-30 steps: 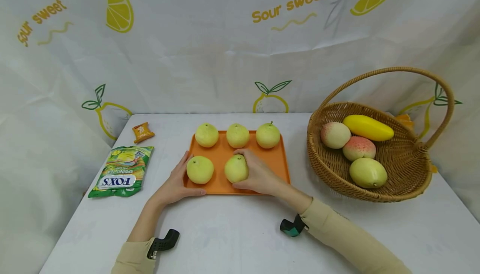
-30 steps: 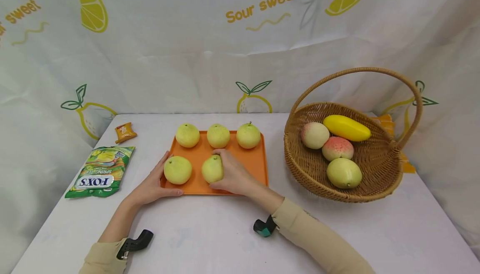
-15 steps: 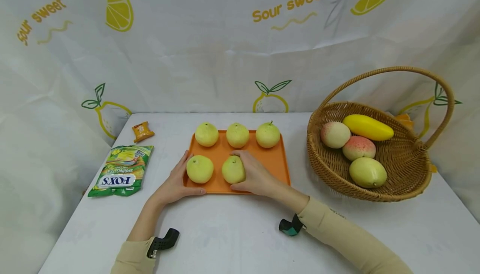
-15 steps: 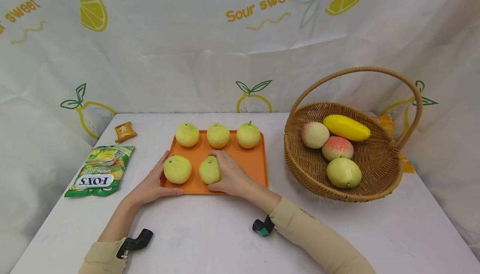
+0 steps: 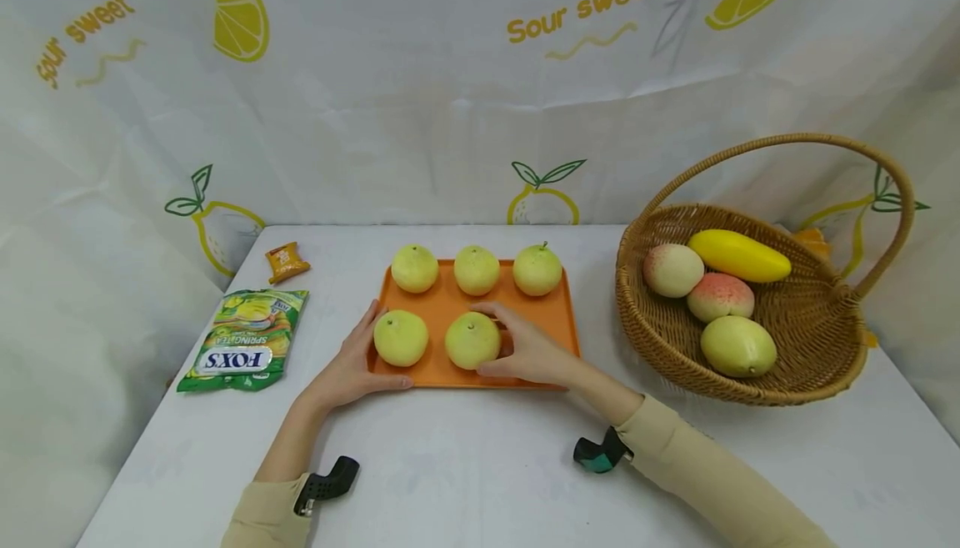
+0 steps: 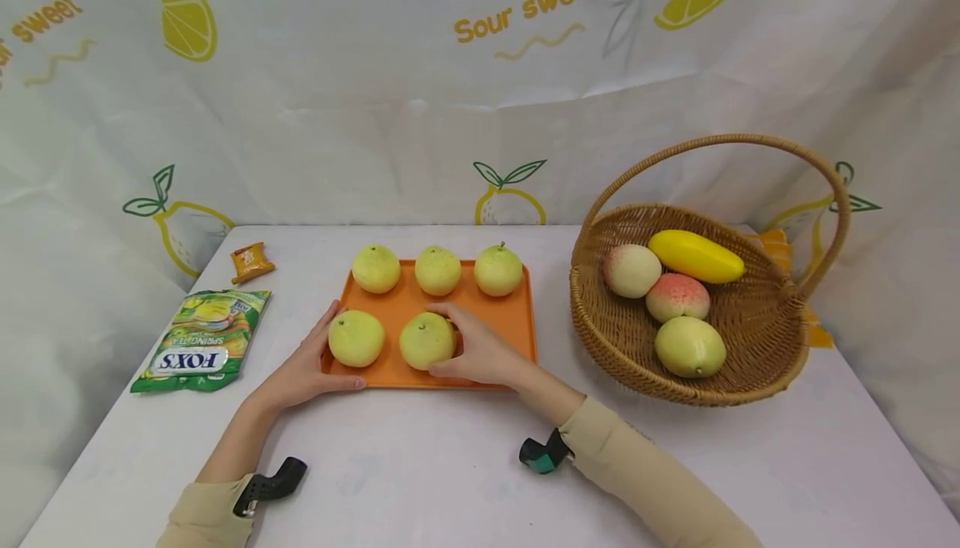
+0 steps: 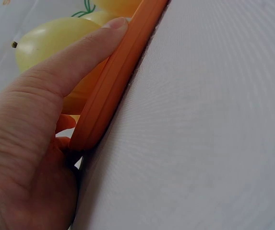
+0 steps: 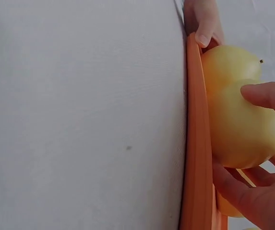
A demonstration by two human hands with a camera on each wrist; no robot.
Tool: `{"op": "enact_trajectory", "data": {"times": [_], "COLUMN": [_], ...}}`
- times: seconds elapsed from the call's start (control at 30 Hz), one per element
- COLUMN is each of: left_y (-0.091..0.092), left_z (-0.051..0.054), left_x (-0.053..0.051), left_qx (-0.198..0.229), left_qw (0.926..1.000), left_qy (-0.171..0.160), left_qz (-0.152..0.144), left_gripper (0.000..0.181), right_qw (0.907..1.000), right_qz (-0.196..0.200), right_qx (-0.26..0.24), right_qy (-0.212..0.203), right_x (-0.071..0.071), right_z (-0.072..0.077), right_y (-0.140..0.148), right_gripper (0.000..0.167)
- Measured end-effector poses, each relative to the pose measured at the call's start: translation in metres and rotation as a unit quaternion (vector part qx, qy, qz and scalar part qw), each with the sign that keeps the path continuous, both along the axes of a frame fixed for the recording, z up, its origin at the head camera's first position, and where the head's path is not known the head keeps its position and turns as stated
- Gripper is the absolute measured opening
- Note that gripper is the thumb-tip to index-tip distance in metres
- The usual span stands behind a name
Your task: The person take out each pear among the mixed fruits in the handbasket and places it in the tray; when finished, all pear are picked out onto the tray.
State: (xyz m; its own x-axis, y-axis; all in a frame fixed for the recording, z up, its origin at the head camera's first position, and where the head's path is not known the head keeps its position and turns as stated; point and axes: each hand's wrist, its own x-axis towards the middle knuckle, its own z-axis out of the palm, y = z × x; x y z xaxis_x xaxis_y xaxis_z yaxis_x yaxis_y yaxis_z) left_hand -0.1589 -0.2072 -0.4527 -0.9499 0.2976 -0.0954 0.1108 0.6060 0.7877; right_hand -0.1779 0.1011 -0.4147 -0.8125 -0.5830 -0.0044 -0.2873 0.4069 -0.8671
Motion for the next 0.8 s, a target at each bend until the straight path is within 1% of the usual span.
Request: {"op": "enact_trajectory", "data": {"times": [0.1, 0.23, 0.33, 0.5, 0.7, 0.8], "left_y": [0.0003, 0.0002, 0.0000, 0.0005, 0.0011, 0.0011], "left_z": [0.0003, 0.0002, -0.0007, -0.0002, 0.0007, 0.0007], "left_x": [-0.0004, -0.0007, -0.0010, -0.0005, -0.0001, -0.0002], "left_qx": [0.002, 0.003, 0.001, 0.002, 0.006, 0.005], "left_qw": [1.0000, 1.0000, 1.0000, 1.0000, 1.0000, 1.0000], "left_qy": [-0.001, 0.001, 0.001, 0.001, -0.003, -0.002], "left_qz": [-0.002, -0.002, -0.003, -0.002, 0.000, 0.000], "left_gripper": [0.123, 0.123, 0.123, 0.123, 0.123, 0.123], "right_qw": [1.0000, 0.9999, 0.9999, 0.9990, 0.9983, 0.9979], "right_qz": [0.004, -0.002, -0.003, -0.002, -0.015, -0.026], "right_qx": [-0.003, -0.006, -0.011, -0.031, -0.045, -0.043], "right_qy": [0.004, 0.008, -0.001, -0.032, -0.034, -0.040], "right_x": [0.0010, 0.0024, 0.0028, 0.0034, 0.0053, 0.0070], "right_z": [0.0019, 0.0025, 0.0015, 0.0019, 0.0001, -0.0004], "right_y": [0.0014, 0.0009, 0.0019, 0.0040, 0.0015, 0.0004], "right_gripper": [0.079, 0.079, 0.079, 0.075, 0.074, 0.074]}}
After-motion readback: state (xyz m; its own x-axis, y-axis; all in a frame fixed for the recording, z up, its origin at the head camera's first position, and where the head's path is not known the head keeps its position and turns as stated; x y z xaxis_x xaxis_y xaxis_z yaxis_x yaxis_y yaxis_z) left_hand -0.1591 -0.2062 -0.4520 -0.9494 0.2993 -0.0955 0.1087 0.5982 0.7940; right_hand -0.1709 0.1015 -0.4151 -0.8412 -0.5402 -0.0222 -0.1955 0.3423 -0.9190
